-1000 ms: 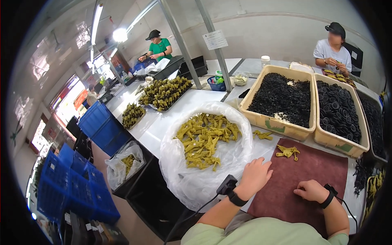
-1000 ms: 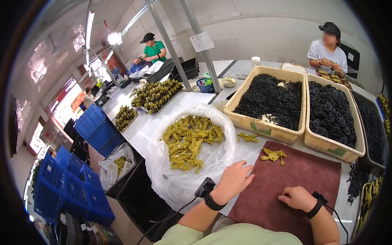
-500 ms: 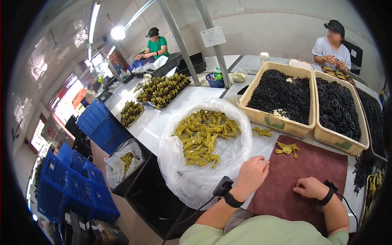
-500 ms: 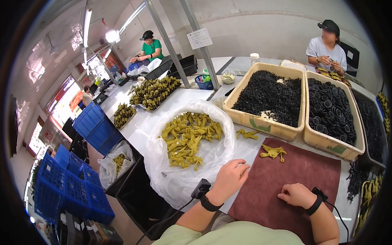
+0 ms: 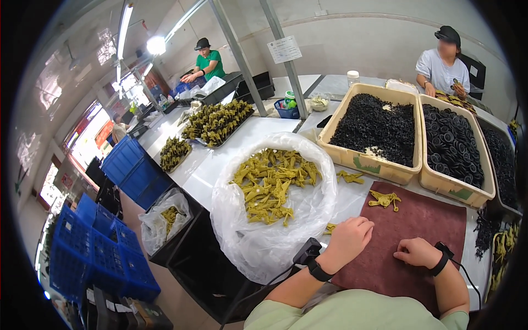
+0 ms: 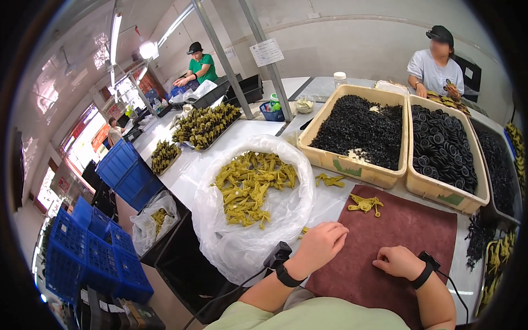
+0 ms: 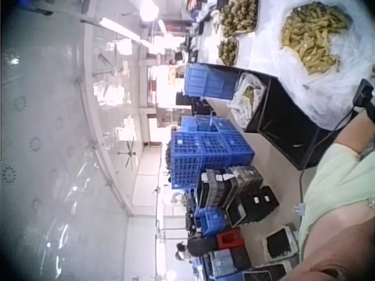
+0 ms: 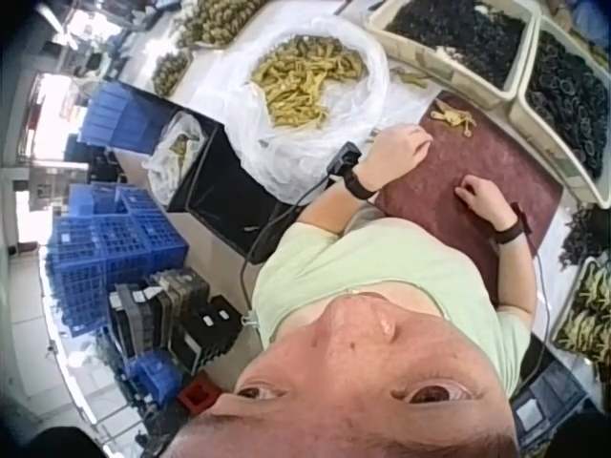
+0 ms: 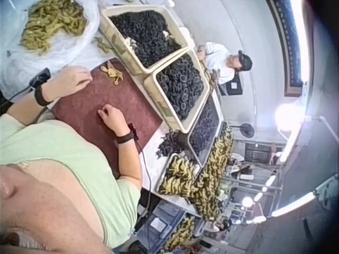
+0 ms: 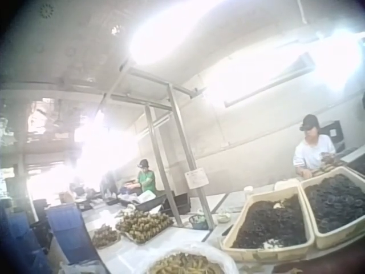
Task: Inspecting and arranging small yellow plastic motorcycle components at a manufacturing workbench.
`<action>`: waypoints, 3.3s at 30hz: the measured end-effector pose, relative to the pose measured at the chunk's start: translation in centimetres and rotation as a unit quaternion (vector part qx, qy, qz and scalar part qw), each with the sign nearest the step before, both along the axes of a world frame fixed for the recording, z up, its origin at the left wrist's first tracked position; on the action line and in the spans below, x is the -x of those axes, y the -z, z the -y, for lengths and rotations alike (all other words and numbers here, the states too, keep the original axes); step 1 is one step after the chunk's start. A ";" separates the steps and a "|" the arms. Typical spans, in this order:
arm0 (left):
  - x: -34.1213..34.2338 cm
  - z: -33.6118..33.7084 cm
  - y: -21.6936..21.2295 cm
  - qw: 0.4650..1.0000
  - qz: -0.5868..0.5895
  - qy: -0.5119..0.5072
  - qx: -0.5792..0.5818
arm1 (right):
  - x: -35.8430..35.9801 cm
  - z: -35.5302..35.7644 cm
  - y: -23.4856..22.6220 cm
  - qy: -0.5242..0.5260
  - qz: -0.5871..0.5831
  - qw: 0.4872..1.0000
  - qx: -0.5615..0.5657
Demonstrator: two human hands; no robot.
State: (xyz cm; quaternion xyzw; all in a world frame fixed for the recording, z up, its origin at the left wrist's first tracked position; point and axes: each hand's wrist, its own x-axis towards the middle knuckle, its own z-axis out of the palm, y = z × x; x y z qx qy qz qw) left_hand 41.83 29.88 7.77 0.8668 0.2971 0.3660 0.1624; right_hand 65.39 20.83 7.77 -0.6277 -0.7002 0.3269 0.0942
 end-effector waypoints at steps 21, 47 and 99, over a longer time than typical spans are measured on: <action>-2.0 0.4 -0.8 0.996 -0.019 0.044 -0.075 | 0.5 -0.4 -1.0 -0.004 -0.024 1.000 0.014; -5.4 7.6 -2.3 0.934 0.012 0.339 -0.108 | 3.9 -2.9 -1.6 -0.030 -0.343 0.929 0.134; -5.2 8.9 -2.2 0.861 -0.155 0.482 -0.056 | 7.9 -3.0 -7.0 -0.186 -0.281 0.941 0.040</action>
